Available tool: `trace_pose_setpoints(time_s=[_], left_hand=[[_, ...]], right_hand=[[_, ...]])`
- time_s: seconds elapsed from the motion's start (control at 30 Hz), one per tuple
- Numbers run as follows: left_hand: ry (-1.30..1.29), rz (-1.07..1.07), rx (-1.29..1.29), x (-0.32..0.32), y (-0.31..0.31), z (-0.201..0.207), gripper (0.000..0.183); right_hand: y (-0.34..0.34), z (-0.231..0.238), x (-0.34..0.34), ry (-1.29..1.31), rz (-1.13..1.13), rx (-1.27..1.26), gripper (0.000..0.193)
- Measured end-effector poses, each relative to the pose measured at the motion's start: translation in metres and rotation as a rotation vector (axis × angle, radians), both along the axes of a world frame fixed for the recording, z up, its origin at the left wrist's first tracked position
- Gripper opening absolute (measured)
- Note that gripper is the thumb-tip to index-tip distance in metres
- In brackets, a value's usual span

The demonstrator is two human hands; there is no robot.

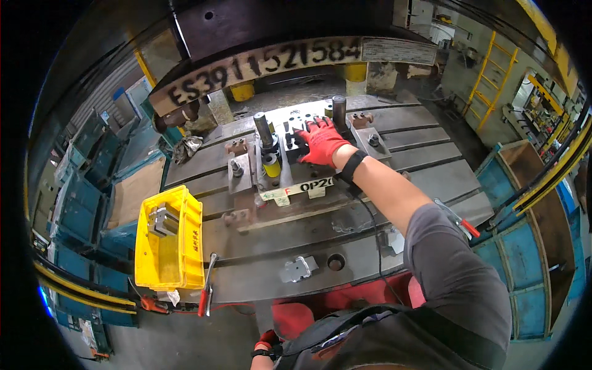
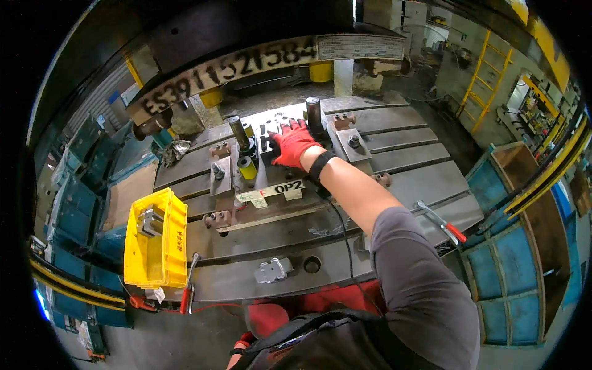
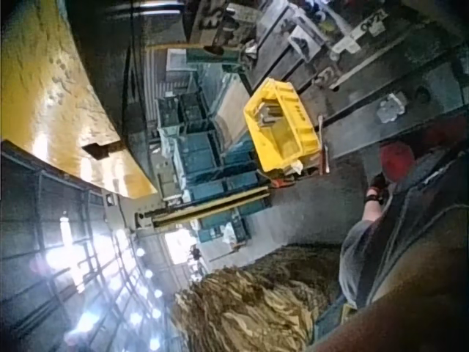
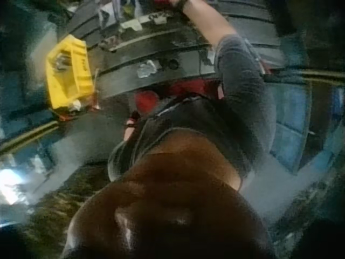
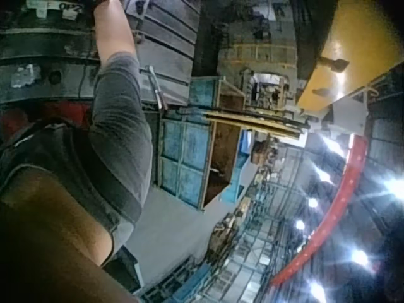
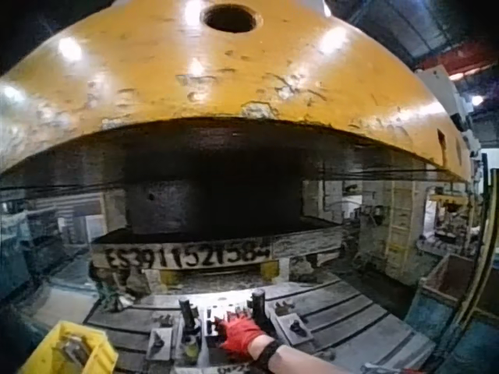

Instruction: Placing small metal components into a machine fixture and using an air gun to clean the work surface.

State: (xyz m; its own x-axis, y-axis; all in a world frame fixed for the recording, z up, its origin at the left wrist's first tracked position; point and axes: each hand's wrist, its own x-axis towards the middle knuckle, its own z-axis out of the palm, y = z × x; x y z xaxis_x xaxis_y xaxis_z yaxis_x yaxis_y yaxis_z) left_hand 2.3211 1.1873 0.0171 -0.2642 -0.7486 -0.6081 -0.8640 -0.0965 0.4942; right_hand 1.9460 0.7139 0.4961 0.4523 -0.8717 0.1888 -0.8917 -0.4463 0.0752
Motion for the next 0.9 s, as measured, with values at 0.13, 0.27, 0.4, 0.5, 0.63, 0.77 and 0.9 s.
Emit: trace_pose_setpoints(time_s=[0.13, 0.27, 0.4, 0.5, 0.63, 0.77, 0.9], left_hand=[[0.013, 0.057, 0.068, -0.002, -0.004, 0.001, 0.042], [0.000, 0.191, 0.174, 0.006, -0.025, 0.009, 0.044], [-0.055, 0.034, -0.068, 0.010, -0.024, 0.048, 0.038], [-0.017, 0.052, -0.187, -0.008, -0.031, 0.118, 0.033], [0.009, 0.261, 0.091, -0.010, -0.020, 0.142, 0.034], [0.037, 0.389, 0.044, -0.027, -0.024, 0.162, 0.043], [0.078, 0.391, -0.033, -0.046, -0.024, 0.179, 0.050]], right_hand=[[0.003, -0.001, 0.007, 0.047, -0.036, 0.002, 0.085], [0.008, -0.005, -0.008, -0.079, 0.060, -0.099, 0.077], [0.081, -0.012, -0.040, -0.395, 0.149, -0.280, 0.065], [0.159, -0.015, -0.100, -0.545, 0.056, -0.171, 0.059], [0.261, -0.038, -0.187, -0.926, -0.100, 0.039, 0.047], [0.356, -0.106, -0.259, -1.755, -0.480, -0.012, 0.027], [0.424, -0.208, -0.313, -1.926, -0.860, -0.284, 0.024]])
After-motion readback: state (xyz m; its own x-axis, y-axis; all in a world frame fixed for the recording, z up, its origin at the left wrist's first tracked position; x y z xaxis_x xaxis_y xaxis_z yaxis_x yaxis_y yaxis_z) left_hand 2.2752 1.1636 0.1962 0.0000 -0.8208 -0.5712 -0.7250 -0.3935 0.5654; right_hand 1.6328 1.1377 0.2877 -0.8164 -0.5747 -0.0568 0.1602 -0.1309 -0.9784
